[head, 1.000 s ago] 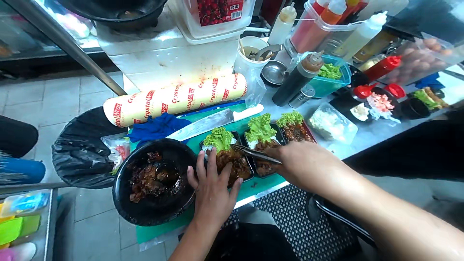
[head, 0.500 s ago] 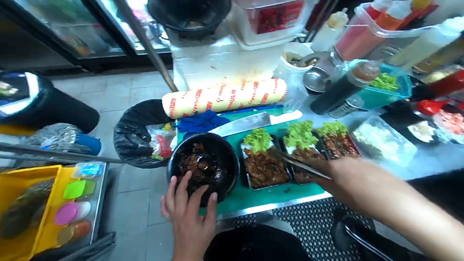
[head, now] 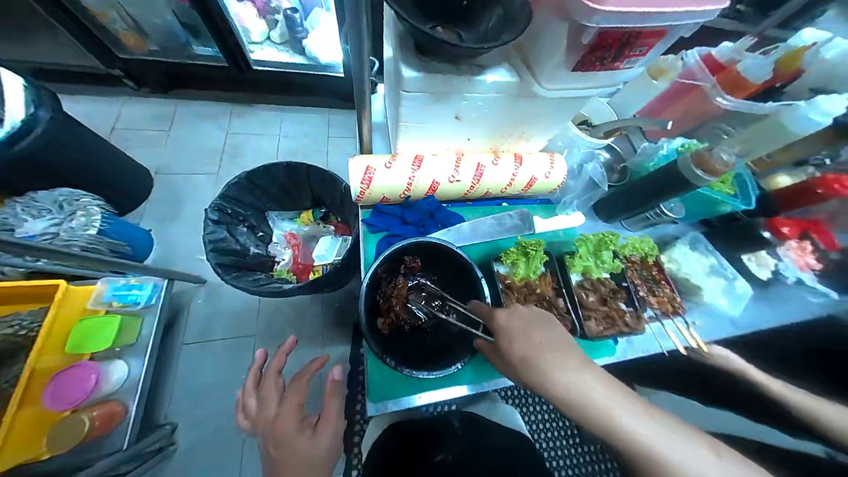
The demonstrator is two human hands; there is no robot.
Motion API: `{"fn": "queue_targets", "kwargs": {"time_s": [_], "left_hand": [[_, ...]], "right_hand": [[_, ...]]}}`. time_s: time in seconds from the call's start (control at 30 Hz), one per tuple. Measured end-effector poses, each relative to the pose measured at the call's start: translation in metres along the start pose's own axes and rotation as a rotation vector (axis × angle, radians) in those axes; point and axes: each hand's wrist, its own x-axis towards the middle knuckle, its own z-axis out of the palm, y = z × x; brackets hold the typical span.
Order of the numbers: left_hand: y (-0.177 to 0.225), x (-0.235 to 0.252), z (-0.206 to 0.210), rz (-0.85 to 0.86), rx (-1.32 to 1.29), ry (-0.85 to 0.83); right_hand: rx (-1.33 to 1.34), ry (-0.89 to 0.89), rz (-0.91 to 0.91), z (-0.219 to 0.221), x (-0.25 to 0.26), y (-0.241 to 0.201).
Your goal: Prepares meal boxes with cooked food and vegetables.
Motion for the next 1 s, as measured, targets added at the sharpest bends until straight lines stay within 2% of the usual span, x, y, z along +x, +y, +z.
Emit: {"fn": "queue_targets", "kwargs": {"time_s": [0.1, 0.27, 0.4, 0.53, 0.73, 0.9, 1.0], "left_hand": [[-0.014, 0.007, -0.005, 0.006, 0.001, -0.034], [-0.027, 0.009, -0.003, 0.006, 0.011, -0.059], [-0.022, 0.009, -0.001, -0.005, 0.007, -0.087], [-0.016, 0.005, -0.004, -0.024, 0.012, -0.095], [-0.014, 0.007, -0.002, -0.014, 0.049, -0.143], [-0.005, 0.012, 0.001, -0.005, 0.052, -0.128], [-0.006, 0.011, 0.001, 0.009, 0.068, -0.132]], "right_hand": [[0.004, 0.024, -0.025, 0.005, 0.003, -0.002], [0.165, 0.029, -0.002, -0.002, 0.004, 0.003], [0.209, -0.024, -0.001, 0.005, 0.017, -0.013], [0.251, -0.007, -0.016, 0.011, 0.009, 0.009], [0.210, -0.070, 0.004, 0.007, -0.006, 0.019], [0.074, -0.031, 0.007, 0.011, -0.004, 0.000], [0.085, -0.034, -0.015, 0.014, -0.006, 0.009]]}}
